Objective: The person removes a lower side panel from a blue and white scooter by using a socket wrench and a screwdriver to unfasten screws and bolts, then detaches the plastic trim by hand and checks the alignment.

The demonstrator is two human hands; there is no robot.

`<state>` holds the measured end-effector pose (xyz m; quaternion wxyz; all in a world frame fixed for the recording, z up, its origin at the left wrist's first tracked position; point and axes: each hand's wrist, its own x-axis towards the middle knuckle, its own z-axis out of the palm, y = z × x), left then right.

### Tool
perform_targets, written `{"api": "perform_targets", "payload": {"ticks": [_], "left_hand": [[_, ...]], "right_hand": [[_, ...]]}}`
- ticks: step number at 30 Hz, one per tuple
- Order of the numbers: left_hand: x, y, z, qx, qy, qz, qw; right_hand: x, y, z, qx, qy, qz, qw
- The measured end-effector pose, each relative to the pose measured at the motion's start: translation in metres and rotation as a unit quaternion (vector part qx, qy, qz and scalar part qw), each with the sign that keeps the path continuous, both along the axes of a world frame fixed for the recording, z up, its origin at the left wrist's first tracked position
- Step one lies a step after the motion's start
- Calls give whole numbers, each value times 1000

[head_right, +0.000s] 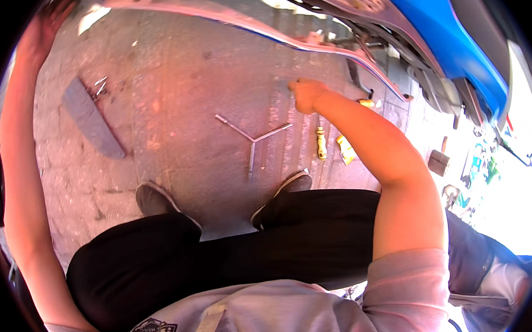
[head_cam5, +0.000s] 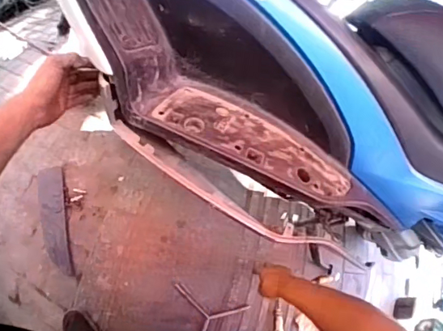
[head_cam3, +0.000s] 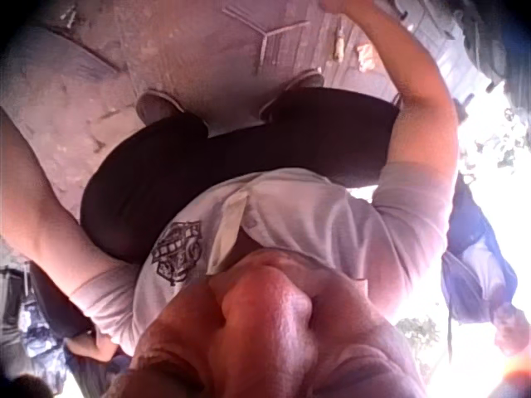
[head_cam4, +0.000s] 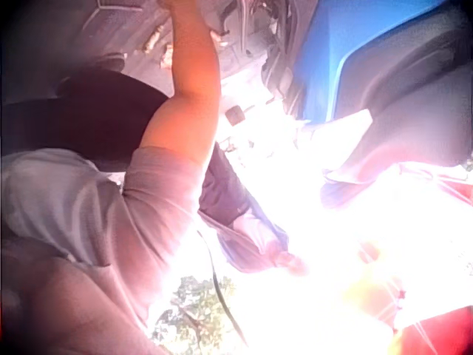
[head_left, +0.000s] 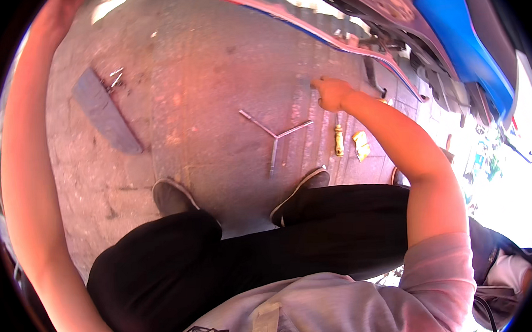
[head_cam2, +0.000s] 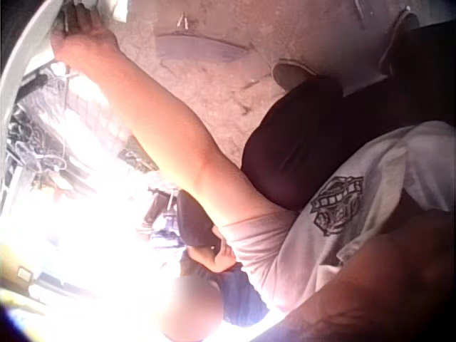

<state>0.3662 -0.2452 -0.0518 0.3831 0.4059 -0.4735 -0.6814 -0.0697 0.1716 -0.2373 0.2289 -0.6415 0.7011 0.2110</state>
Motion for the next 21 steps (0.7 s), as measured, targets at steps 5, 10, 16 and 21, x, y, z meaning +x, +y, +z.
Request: {"api": "perform_targets", "payload": {"ticks": [5,10,16,21], "left_hand": [[41,-42,-32,67,-59,89,992],[13,1,-23,81,-34,22,996],[4,28,19,-5,15,24,1000],[-2,54,29,-60,-55,-35,996]], "right_hand": [[-53,31,-36,405,85,-72,907],[-68,152,-83,258,146,-82,952],[-13,57,-23,321,19,81,943],[154,-67,117,210,-252,114,938]]}}
